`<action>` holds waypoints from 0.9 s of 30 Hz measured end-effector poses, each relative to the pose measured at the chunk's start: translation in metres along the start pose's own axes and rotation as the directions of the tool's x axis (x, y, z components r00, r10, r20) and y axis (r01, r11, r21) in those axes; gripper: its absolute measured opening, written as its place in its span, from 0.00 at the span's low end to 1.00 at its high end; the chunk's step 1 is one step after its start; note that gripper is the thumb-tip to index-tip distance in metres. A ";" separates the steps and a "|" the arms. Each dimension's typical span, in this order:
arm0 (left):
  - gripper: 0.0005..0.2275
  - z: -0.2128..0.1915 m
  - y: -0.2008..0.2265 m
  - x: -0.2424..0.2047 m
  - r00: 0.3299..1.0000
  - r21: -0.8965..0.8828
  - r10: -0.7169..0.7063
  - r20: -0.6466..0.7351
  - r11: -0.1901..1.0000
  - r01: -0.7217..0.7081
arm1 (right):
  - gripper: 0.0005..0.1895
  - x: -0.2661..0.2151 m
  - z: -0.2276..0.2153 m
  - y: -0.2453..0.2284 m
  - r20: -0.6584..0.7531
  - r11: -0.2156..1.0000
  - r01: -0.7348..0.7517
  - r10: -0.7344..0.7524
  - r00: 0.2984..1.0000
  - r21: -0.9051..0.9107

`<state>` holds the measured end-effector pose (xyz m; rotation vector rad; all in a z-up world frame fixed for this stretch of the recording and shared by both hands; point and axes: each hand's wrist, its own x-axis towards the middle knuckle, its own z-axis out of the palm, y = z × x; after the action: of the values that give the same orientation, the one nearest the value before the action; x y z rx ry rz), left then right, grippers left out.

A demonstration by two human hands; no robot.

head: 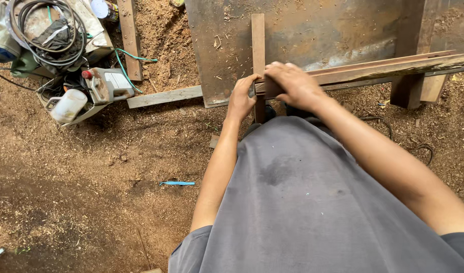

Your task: The person sands the surface and edges of a wooden slat with a piece of sandpaper.

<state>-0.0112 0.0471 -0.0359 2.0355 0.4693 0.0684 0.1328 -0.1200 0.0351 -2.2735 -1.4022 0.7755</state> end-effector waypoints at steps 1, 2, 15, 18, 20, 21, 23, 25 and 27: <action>0.23 -0.001 0.002 0.000 1.000 -0.012 -0.012 0.009 1.000 0.012 | 0.45 -0.007 -0.008 0.008 -0.004 1.000 -0.030 0.030 1.000 0.001; 0.23 -0.002 0.003 0.000 1.000 -0.023 -0.024 0.018 0.999 0.025 | 0.46 -0.016 -0.018 0.017 -0.008 0.998 -0.060 0.060 0.998 0.002; 0.25 0.009 -0.025 0.007 1.000 0.062 0.027 0.015 0.998 -0.028 | 0.47 0.003 0.009 -0.013 -0.061 0.989 0.146 -0.145 0.988 0.013; 0.24 0.001 -0.009 0.009 0.989 0.050 -0.121 0.087 0.992 0.117 | 0.45 -0.021 -0.010 0.011 -0.039 0.995 -0.020 0.016 0.999 -0.096; 0.25 -0.005 0.001 0.013 0.977 0.100 -0.194 0.093 0.978 0.184 | 0.45 -0.037 -0.025 0.021 -0.066 0.996 -0.076 0.073 0.995 -0.046; 0.26 -0.007 0.004 0.016 0.969 0.124 -0.230 0.092 0.968 0.218 | 0.45 -0.039 -0.030 0.022 -0.078 0.995 -0.101 0.099 0.992 -0.022; 0.26 -0.012 0.004 0.022 0.969 0.149 -0.223 0.108 0.967 0.206 | 0.45 -0.025 -0.031 0.017 -0.051 0.990 -0.141 0.141 0.989 0.009; 0.26 -0.012 -0.002 0.025 0.971 0.171 -0.206 0.120 0.968 0.184 | 0.44 -0.009 -0.020 0.004 -0.018 0.989 -0.137 0.138 0.990 0.046; 0.27 -0.008 -0.011 0.028 0.977 0.186 -0.177 0.116 0.971 0.153 | 0.43 0.006 -0.007 -0.009 0.015 0.993 -0.080 0.079 0.997 0.083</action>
<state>0.0093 0.0684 -0.0455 2.1489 0.5768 -0.2147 0.1332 -0.1103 0.0442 -2.2757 -1.2671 0.8569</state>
